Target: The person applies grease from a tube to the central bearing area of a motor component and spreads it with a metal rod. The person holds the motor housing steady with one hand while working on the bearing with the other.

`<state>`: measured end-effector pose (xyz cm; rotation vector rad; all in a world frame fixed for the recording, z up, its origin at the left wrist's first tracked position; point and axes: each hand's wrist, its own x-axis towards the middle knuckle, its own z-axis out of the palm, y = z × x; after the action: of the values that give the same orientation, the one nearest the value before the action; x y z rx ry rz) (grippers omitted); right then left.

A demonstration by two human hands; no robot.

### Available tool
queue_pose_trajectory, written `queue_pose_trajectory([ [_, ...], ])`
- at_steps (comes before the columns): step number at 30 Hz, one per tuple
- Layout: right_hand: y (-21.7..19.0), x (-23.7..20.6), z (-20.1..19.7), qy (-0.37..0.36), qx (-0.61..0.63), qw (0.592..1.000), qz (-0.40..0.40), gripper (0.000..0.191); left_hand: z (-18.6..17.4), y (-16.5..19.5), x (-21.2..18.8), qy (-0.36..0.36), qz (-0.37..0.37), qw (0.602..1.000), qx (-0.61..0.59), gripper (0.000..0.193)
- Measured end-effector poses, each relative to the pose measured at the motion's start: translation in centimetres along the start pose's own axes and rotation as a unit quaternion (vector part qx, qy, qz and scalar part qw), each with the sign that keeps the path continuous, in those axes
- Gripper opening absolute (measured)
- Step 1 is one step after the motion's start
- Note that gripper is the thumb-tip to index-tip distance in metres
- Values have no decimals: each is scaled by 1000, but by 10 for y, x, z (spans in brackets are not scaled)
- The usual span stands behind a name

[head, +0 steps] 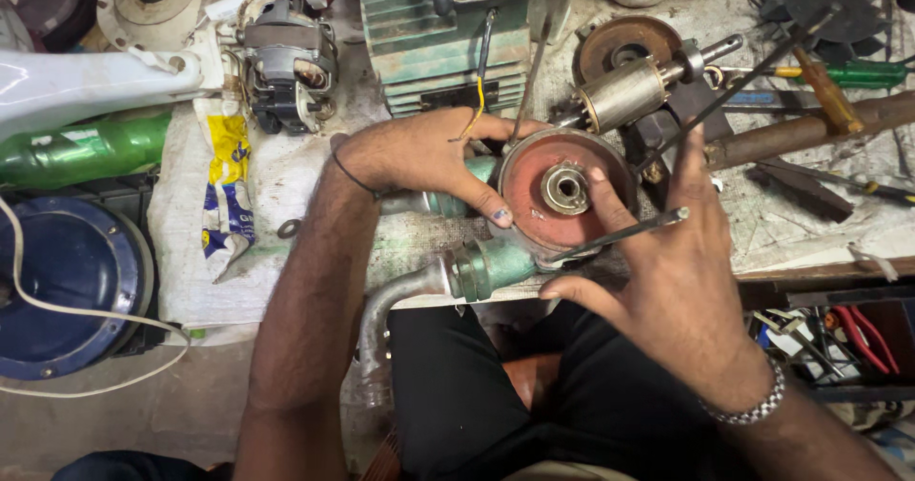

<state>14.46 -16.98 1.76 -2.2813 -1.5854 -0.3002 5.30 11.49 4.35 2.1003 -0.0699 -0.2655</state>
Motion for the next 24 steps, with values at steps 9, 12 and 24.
queue_pose_trajectory([
  [9,-8,-3,-11,14,-7,1000,12,107,-1,-1,-1,-5,67,998,-8,91],
  [12,-12,-4,-10,59,5,998,-4,112,-1,-1,0,-13,37,999,-26,90],
  [24,-18,-1,-6,39,8,999,12,107,-1,2,-2,-10,52,999,-13,92],
])
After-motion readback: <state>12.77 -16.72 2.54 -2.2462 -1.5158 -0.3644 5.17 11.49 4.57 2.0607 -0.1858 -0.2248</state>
